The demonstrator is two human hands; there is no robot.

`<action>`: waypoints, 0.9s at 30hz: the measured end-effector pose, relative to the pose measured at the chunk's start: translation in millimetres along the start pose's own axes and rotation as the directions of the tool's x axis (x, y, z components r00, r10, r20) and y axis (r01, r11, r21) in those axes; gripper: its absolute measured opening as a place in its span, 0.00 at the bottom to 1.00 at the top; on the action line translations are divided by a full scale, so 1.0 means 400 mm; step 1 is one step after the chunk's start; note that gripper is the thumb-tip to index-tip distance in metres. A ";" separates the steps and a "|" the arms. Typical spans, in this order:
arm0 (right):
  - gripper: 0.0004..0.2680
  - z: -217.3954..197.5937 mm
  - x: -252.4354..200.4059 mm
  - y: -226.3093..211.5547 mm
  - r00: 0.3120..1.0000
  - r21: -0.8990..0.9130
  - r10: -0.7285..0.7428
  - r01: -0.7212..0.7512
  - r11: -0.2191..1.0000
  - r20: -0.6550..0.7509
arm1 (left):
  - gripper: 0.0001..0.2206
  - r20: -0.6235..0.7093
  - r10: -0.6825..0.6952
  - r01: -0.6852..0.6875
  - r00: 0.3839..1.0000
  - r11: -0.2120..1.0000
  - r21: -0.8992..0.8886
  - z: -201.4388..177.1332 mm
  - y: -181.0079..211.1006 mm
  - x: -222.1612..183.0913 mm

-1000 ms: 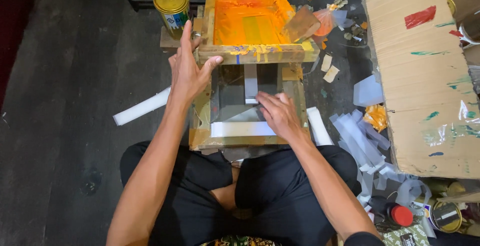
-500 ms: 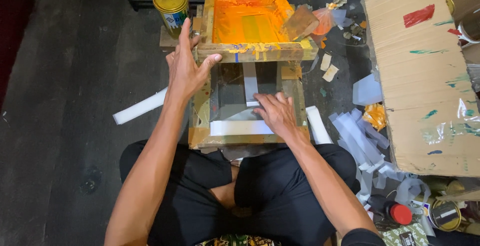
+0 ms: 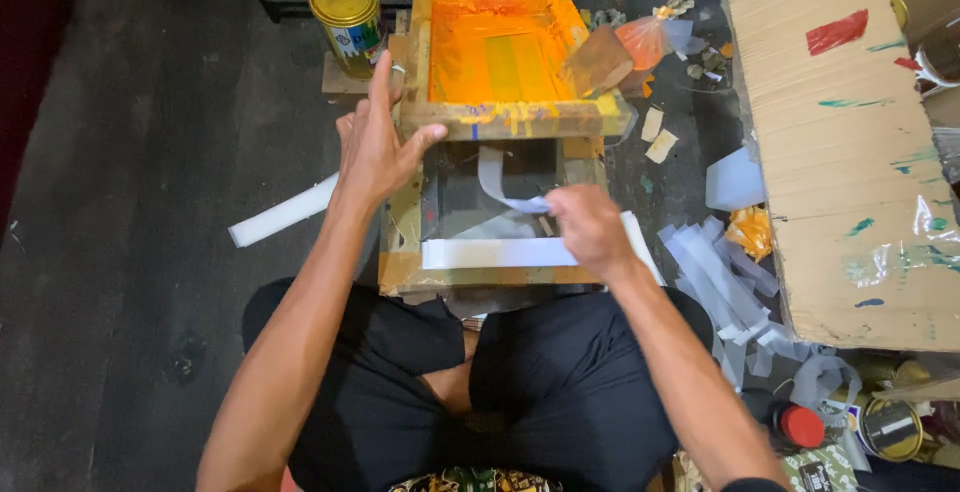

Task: Preparing a screen printing frame by taping the edges and using a roller to spread orange ink across the mesh.

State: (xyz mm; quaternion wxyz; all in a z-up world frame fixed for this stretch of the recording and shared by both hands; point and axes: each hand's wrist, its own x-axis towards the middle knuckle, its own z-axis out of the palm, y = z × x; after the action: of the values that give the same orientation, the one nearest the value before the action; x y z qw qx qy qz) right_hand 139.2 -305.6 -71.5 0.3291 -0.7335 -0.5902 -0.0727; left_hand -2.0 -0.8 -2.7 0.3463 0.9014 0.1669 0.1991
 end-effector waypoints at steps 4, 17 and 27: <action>0.05 -0.100 0.018 -0.011 0.920 0.002 0.082 -0.088 0.996 -0.384 | 0.49 0.003 -0.052 0.052 0.999 0.997 -0.059 0.023 0.007 -0.063; 0.05 -0.152 0.226 -0.081 0.845 -0.053 0.035 -0.075 0.996 -0.533 | 0.48 0.019 -0.051 0.050 0.998 0.997 0.052 0.189 -0.138 -0.177; 0.05 0.222 0.376 -0.311 0.915 -0.222 -0.302 0.247 0.943 -0.269 | 0.33 0.127 -0.276 0.293 0.953 0.723 -0.626 -0.044 -0.132 -0.155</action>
State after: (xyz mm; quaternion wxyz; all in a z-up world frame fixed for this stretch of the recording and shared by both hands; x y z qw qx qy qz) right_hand 44.5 -121.2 -16.3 0.3322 -0.6507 -0.6217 -0.2824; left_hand -72.4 18.9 -42.3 0.6598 0.6961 0.2210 0.1770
